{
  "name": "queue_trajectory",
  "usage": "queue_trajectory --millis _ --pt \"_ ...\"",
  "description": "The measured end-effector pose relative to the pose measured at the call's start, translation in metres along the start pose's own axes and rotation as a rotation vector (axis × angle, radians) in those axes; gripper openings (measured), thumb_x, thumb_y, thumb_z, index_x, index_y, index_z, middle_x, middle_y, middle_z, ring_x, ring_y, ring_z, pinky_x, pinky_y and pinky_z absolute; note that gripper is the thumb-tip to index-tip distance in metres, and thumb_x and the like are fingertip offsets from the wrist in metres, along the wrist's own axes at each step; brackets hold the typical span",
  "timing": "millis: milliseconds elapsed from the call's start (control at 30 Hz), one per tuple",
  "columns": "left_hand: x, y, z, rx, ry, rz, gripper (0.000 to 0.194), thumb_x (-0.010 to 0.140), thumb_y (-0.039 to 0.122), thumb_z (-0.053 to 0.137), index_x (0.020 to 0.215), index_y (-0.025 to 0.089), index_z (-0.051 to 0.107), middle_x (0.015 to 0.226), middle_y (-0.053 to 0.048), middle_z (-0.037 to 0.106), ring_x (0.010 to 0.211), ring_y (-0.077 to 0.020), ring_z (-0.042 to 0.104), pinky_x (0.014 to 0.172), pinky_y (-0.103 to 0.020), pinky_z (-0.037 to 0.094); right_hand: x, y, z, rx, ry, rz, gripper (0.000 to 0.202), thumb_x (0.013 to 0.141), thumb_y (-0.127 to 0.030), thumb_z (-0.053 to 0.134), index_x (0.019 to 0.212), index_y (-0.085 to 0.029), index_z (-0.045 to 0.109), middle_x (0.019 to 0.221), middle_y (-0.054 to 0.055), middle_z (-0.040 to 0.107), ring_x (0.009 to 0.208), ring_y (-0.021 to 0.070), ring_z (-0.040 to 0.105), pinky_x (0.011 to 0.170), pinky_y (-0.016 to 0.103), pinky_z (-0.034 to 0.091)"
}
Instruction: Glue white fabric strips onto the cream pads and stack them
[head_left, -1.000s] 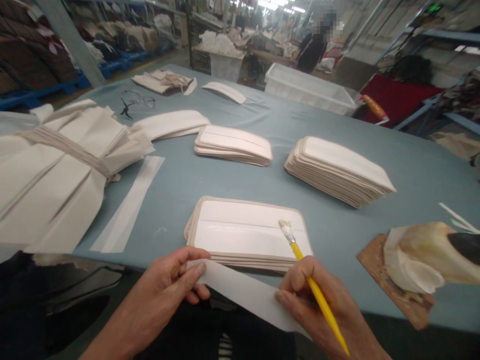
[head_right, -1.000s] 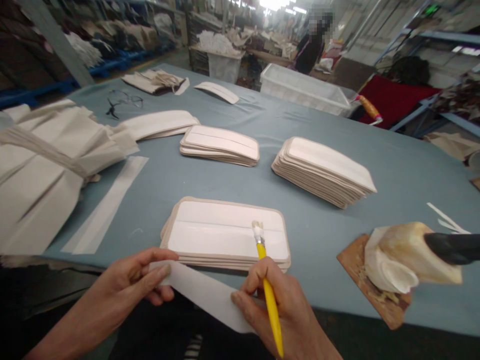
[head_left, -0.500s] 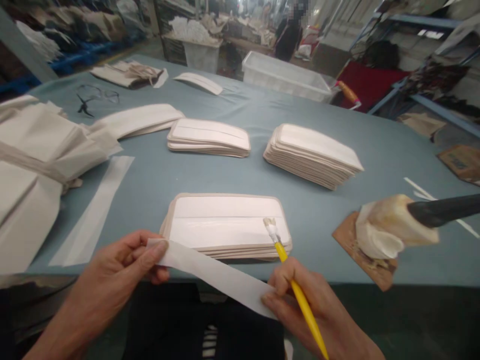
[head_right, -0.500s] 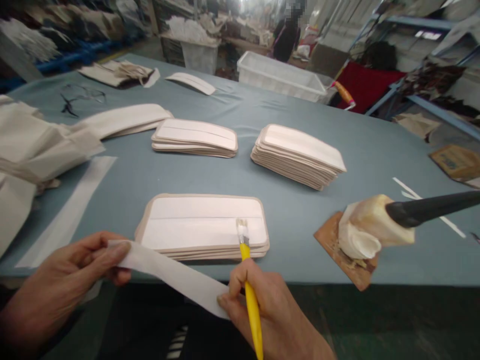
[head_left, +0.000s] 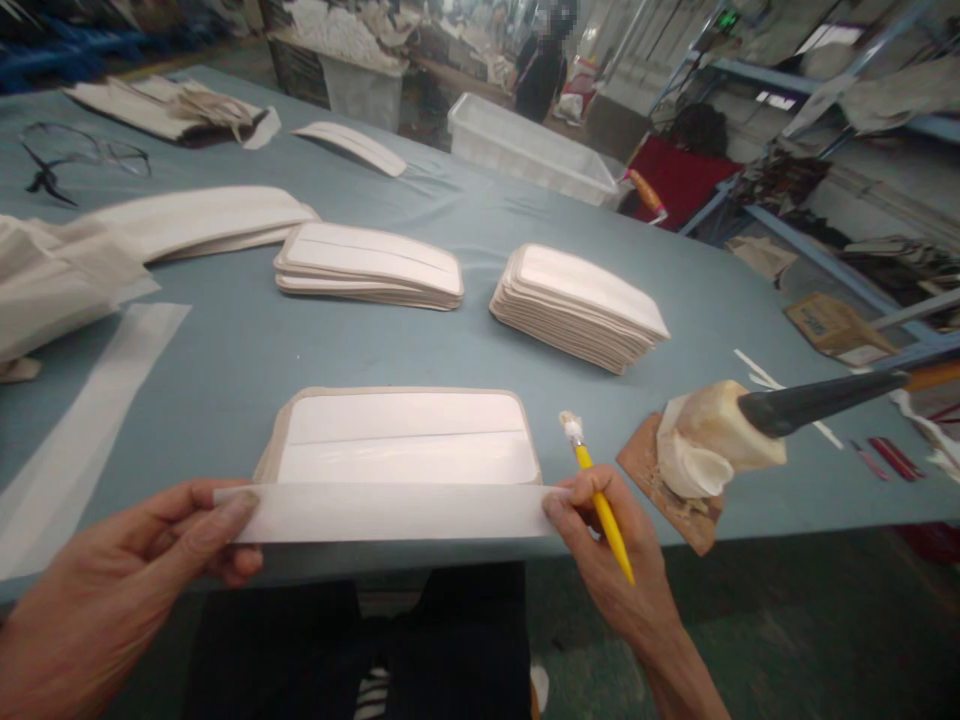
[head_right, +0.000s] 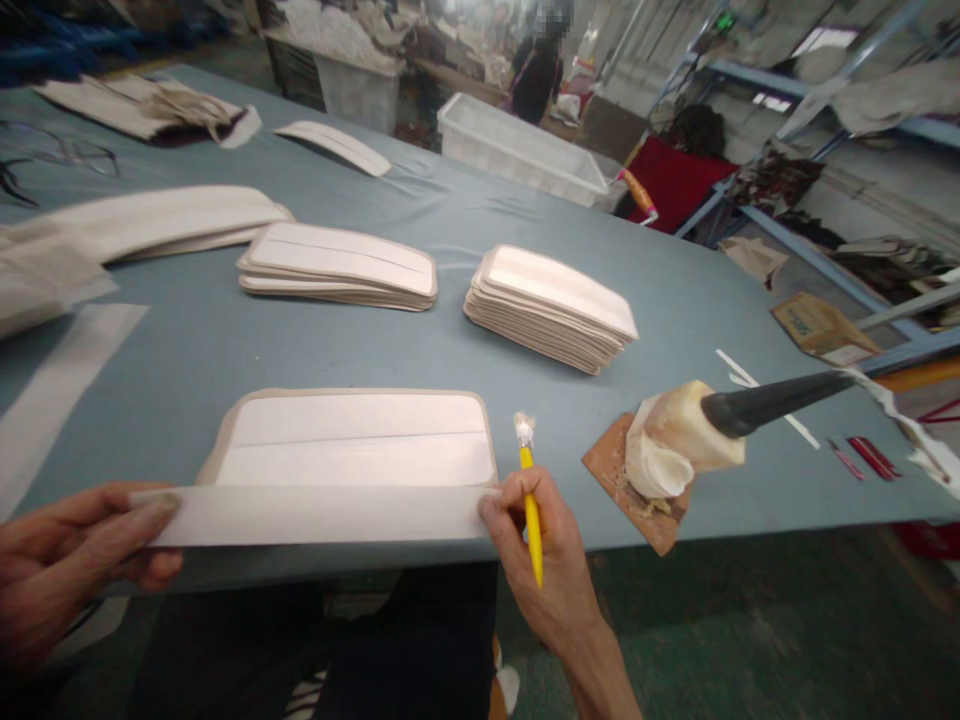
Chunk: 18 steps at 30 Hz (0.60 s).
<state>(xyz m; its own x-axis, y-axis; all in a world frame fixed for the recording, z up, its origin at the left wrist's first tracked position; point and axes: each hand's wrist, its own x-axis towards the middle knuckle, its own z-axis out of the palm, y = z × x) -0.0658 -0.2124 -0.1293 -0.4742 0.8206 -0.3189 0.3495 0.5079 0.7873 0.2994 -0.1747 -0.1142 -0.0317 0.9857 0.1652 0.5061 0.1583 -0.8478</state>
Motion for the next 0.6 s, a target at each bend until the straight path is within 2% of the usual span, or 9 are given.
queue_trajectory --millis 67,100,200,267,467,600 --pt "-0.004 0.007 -0.003 -0.081 -0.047 -0.08 0.047 0.085 0.06 0.068 0.108 0.02 0.068 0.064 0.012 0.068 0.067 -0.0077 0.063 0.074 -0.018 0.047 0.001 0.002 0.002 -0.033 0.032 0.005 0.023 0.105 -0.036 0.064 0.091 -0.025 0.049 0.088 0.0 0.063 0.077 0.0147 0.062 0.069 0.024 0.052" --pt "-0.005 0.01 -0.005 -0.106 -0.085 -0.083 0.046 0.082 0.061 0.072 0.105 0.022 0.069 0.064 0.01 0.069 0.066 -0.0098 0.063 0.07 -0.017 0.048 0.002 0.003 0.002 -0.053 0.045 0.001 0.023 0.104 -0.037 0.064 0.091 -0.025 0.05 0.088 0.0 0.063 0.077 0.0151 0.062 0.07 0.025 0.052" --pt "-0.003 0.014 -0.013 -0.091 -0.217 0.007 0.063 0.075 0.081 0.071 0.097 0.023 0.069 0.068 0.0 0.072 0.065 -0.0176 0.065 0.064 -0.023 0.054 0.003 0.007 0.003 -0.122 0.093 -0.009 0.024 0.102 -0.039 0.068 0.091 -0.025 0.052 0.089 0.001 0.066 0.078 0.0169 0.066 0.068 0.026 0.053" --pt "-0.002 0.016 -0.017 -0.073 -0.254 0.034 0.072 0.071 0.091 0.066 0.093 0.022 0.068 0.071 -0.005 0.073 0.066 -0.0204 0.066 0.065 -0.027 0.056 0.005 0.011 0.003 -0.174 0.123 -0.019 0.025 0.1 -0.042 0.071 0.092 -0.025 0.054 0.091 0.002 0.069 0.078 0.0178 0.067 0.066 0.027 0.053" --pt "0.0 0.013 -0.013 -0.056 -0.184 -0.02 0.063 0.079 0.085 0.063 0.085 0.022 0.063 0.067 -0.003 0.07 0.066 -0.0176 0.062 0.063 -0.024 0.047 0.018 0.019 0.008 -0.251 0.199 -0.107 0.031 0.095 -0.052 0.074 0.095 -0.026 0.057 0.092 0.002 0.07 0.081 0.0204 0.07 0.073 0.032 0.054" --pt "0.007 0.013 -0.009 -0.049 -0.15 -0.042 0.057 0.08 0.079 0.063 0.082 0.022 0.062 0.071 -0.004 0.072 0.062 -0.0169 0.059 0.06 -0.025 0.044 0.029 0.022 0.012 -0.266 0.231 -0.051 0.045 0.086 -0.066 0.079 0.094 -0.026 0.059 0.091 0.006 0.072 0.08 0.0262 0.071 0.075 0.042 0.055"
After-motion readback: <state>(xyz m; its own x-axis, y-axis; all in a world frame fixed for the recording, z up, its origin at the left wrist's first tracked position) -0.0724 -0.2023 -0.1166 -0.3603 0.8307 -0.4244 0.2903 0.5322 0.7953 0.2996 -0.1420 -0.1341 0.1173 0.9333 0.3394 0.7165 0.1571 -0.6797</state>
